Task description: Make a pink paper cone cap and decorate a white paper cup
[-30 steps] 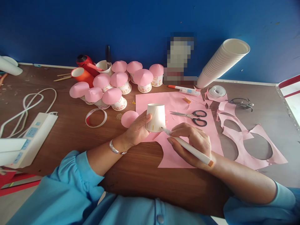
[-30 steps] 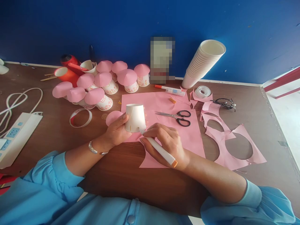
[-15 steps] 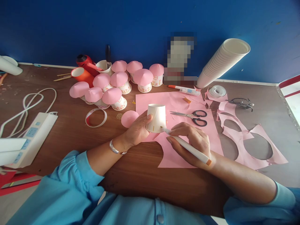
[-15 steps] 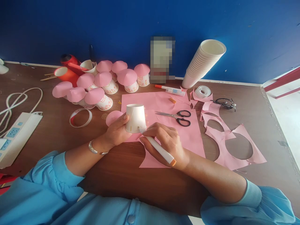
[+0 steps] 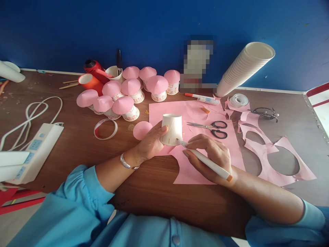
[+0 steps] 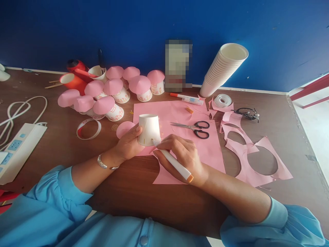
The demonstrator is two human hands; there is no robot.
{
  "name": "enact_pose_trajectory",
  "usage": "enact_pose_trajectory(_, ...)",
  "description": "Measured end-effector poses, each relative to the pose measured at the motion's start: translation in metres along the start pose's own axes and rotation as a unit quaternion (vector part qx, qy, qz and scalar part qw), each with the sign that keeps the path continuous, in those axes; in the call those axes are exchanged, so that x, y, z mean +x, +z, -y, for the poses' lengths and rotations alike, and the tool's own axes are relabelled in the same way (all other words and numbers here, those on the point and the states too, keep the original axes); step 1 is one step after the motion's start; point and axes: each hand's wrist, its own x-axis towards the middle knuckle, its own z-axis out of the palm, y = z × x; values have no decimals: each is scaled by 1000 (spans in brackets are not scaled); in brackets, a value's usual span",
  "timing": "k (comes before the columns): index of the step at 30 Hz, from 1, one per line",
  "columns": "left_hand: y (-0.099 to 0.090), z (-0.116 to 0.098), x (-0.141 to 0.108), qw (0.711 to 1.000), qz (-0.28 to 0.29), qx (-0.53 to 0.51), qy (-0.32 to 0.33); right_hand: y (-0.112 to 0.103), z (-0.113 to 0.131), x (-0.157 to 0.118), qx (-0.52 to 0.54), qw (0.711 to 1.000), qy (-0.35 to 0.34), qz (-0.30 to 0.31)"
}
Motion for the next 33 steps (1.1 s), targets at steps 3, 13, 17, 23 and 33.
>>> enact_pose_trajectory(3,-2,1,-1,1000,-12,-3,0,0,0,0,1,1000,-2,-1)
enact_pose_trajectory(13,0,0,0,1000,-3,1,-6,-1,1,0,-3,1000,-9,20)
enact_pose_trajectory(17,1,-1,0,1000,-3,12,-1,-2,2,0,11,999,-7,41)
enact_pose_trajectory(23,1,-2,0,1000,6,15,-3,-2,3,0,32,998,9,56)
enact_pose_trajectory(33,-5,1,-1,1000,-14,-9,0,-6,4,2,34,999,-11,11)
